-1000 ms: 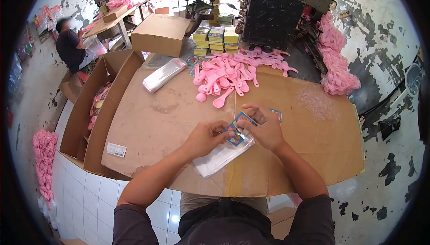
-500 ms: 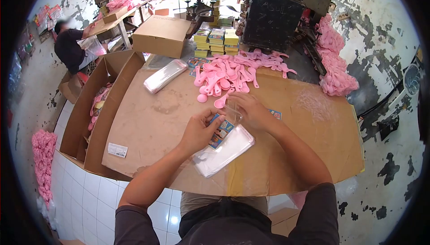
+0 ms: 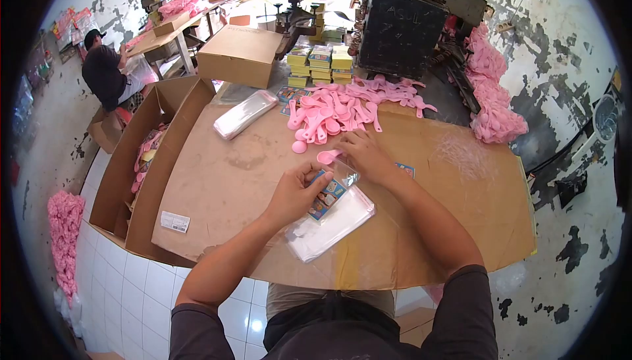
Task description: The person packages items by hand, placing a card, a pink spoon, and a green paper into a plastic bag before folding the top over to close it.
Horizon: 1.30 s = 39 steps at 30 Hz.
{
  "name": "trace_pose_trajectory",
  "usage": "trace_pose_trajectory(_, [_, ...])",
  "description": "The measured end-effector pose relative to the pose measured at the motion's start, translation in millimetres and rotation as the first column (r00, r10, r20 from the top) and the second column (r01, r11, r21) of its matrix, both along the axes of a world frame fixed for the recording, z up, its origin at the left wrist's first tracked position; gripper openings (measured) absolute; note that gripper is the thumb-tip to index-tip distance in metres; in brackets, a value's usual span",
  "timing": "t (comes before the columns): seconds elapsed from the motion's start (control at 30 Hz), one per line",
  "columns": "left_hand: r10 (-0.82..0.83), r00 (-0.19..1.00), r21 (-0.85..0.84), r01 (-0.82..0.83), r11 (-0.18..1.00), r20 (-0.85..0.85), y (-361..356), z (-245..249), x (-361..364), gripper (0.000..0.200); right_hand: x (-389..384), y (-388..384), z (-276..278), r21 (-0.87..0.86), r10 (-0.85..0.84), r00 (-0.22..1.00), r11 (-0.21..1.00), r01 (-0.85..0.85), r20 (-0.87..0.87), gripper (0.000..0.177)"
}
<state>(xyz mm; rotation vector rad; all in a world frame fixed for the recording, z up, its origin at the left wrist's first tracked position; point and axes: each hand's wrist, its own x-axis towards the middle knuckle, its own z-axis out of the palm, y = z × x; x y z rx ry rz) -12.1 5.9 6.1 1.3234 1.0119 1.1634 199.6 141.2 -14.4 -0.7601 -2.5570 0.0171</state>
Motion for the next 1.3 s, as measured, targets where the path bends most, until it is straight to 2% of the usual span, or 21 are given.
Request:
trace_pose_trajectory(0.03, [0.008,1.000,-0.011,-0.008,1.000,0.000,-0.5,4.9,-1.3,0.021,2.4,-1.7,6.1,-0.012,-0.026,0.997,1.000,0.027,0.075,0.035])
trace_pose_trajectory(0.13, [0.028,1.000,-0.014,-0.028,0.999,0.000,1.5,3.5,-4.3,0.021,4.1,-12.6,17.5,0.036,-0.039,0.999,0.999,0.038,0.031,0.032])
trace_pose_trajectory(0.23, [0.054,0.999,-0.009,-0.054,0.999,-0.004,2.3,3.4,-5.1,0.020,11.6,-39.2,43.0,-0.353,-0.051,0.987,0.936,-0.007,-0.156,0.025])
trace_pose_trajectory(0.33, [0.076,0.997,-0.006,-0.077,0.997,-0.018,1.1,2.6,-4.7,0.019,28.9,-54.1,61.1,-0.424,0.011,0.975,0.899,-0.108,-0.223,0.025])
trace_pose_trajectory(0.43, [0.081,0.996,0.003,-0.081,0.997,-0.041,1.2,3.4,-3.0,0.019,41.5,-62.4,73.9,-0.496,-0.036,0.953,0.859,-0.125,-0.301,0.027])
trace_pose_trajectory(0.73, [0.038,0.999,0.002,-0.038,0.999,-0.008,0.1,0.1,-2.3,0.027,46.3,-71.0,87.8,-0.415,0.015,0.959,0.899,-0.136,-0.283,0.021])
trace_pose_trajectory(0.83, [0.012,0.998,0.015,-0.011,1.000,-0.061,-1.3,-2.3,-2.0,0.027,45.0,-74.4,96.5,-0.483,0.041,0.980,0.866,-0.132,-0.194,0.018])
trace_pose_trajectory(0.93, [-0.002,0.990,0.021,0.005,1.000,-0.140,-3.1,-4.8,1.5,0.028,36.0,-76.3,92.7,-0.368,0.113,0.973,0.912,-0.181,-0.200,0.017])
trace_pose_trajectory(1.07, [-0.006,0.982,0.021,0.010,1.000,-0.188,-5.8,2.7,1.3,0.029,27.0,-78.7,96.4,-0.326,0.057,0.967,0.935,-0.139,-0.248,0.010])
trace_pose_trajectory(1.17, [-0.019,0.998,0.028,0.021,0.999,-0.060,-1.8,-6.6,-0.2,0.030,31.5,-72.7,97.8,-0.290,0.036,0.964,0.950,-0.114,-0.262,0.010])
trace_pose_trajectory(1.3, [-0.020,0.993,-0.021,0.017,1.000,-0.120,-8.1,7.5,0.9,0.031,35.1,-72.1,100.8,-0.298,0.057,0.955,0.943,-0.147,-0.290,0.010])
